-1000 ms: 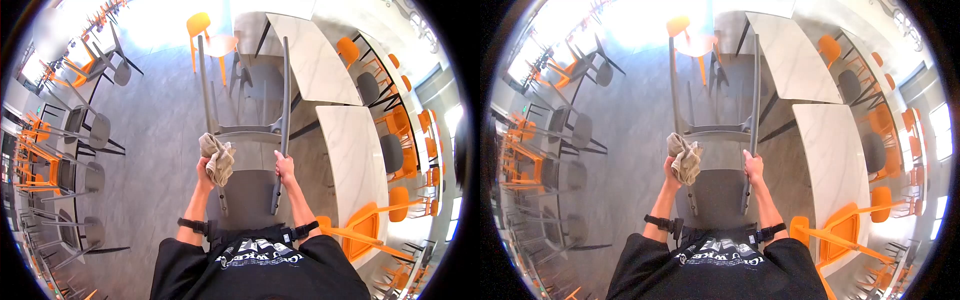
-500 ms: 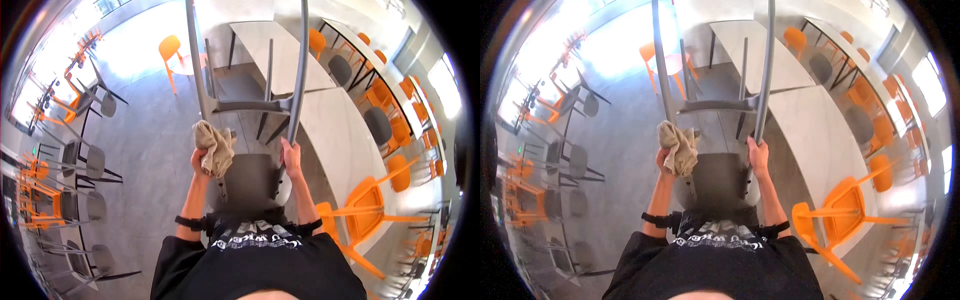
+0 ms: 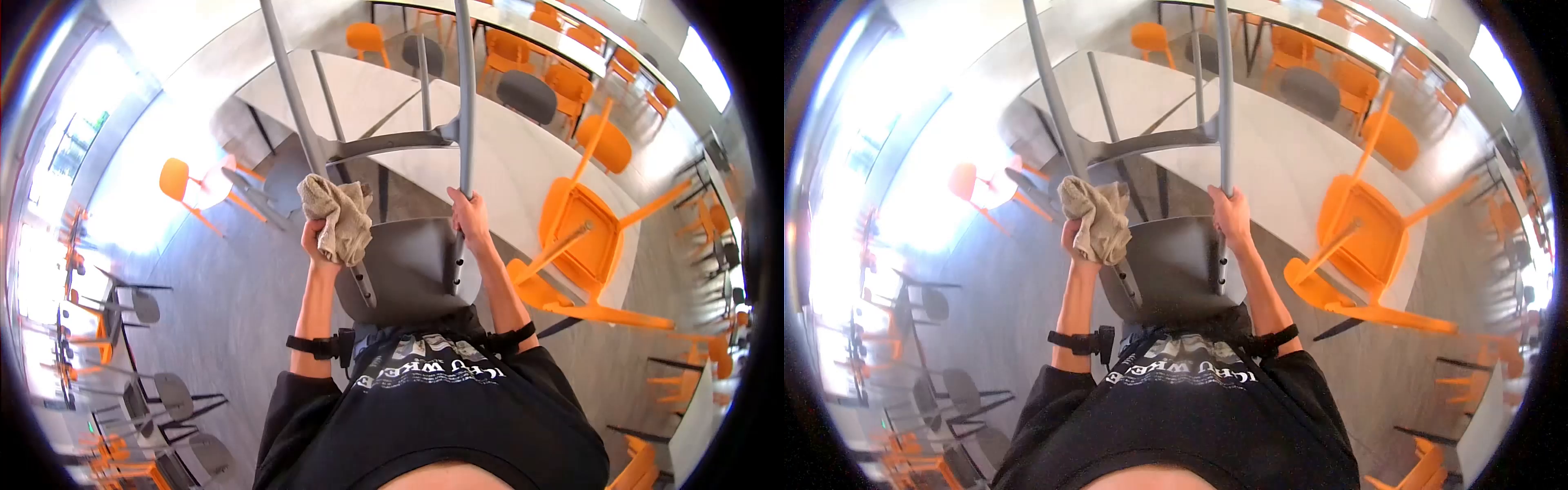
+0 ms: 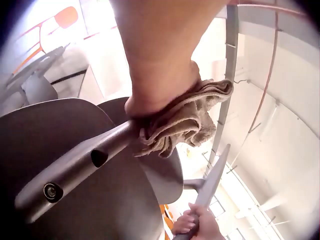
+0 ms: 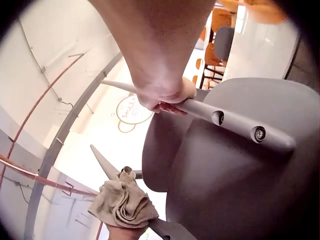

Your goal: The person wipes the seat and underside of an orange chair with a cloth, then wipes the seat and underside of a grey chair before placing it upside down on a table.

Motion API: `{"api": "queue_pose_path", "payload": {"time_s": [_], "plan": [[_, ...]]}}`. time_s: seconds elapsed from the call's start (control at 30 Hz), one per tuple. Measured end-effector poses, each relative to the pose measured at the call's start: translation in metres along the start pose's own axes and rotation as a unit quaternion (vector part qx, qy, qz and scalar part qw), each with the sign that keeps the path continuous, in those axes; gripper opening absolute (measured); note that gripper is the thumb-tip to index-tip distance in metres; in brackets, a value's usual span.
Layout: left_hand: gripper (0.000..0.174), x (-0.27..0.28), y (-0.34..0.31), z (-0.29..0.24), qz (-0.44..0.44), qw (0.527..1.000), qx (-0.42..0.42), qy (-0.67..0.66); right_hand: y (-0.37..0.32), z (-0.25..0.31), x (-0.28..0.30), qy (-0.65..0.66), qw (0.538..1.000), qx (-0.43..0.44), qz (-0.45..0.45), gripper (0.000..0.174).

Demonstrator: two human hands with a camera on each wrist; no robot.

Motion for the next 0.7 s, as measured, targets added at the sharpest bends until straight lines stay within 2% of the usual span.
{"api": "queue_pose_path", "payload": {"time_s": [0.1,0.2,0.33,0.43,0.57,0.67,0.7], "plan": [[0.053,0.03,0.024,0.005,0.003,0.998,0.055,0.003,-0.013,-0.02,0.008,0.013,0.999,0.013,-0.036,0.031],[0.052,0.014,0.051,0.024,0.037,0.994,0.106,0.012,-0.016,-0.021,0.023,0.016,0.996,0.007,-0.093,0.031],[0.051,0.018,0.078,0.047,0.003,0.977,0.197,0.078,-0.023,-0.035,0.034,0.002,0.985,-0.002,-0.172,0.03],[0.048,0.016,0.115,0.083,0.04,0.968,0.238,0.071,0.002,-0.05,0.049,-0.001,0.976,-0.003,-0.219,0.028],[0.047,0.024,0.149,0.125,0.087,0.94,0.331,0.006,0.027,-0.091,0.064,0.015,0.967,-0.017,-0.253,0.024],[0.046,0.052,0.191,0.153,0.095,0.936,0.336,0.029,0.061,-0.129,0.062,0.023,0.959,-0.028,-0.28,0.023],[0.047,0.038,0.209,0.154,0.08,0.937,0.338,0.044,0.074,-0.114,0.066,0.024,0.958,-0.037,-0.283,0.023]]}}
Point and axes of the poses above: each hand's wrist, its own y-axis towards the middle knuckle, its own x-axis out of the back of the hand, z = x × y, the point moved 4 cm from there along y, towards the middle knuckle, and after that the axes turned 8 degrees about -y, right-handed, at the moved point
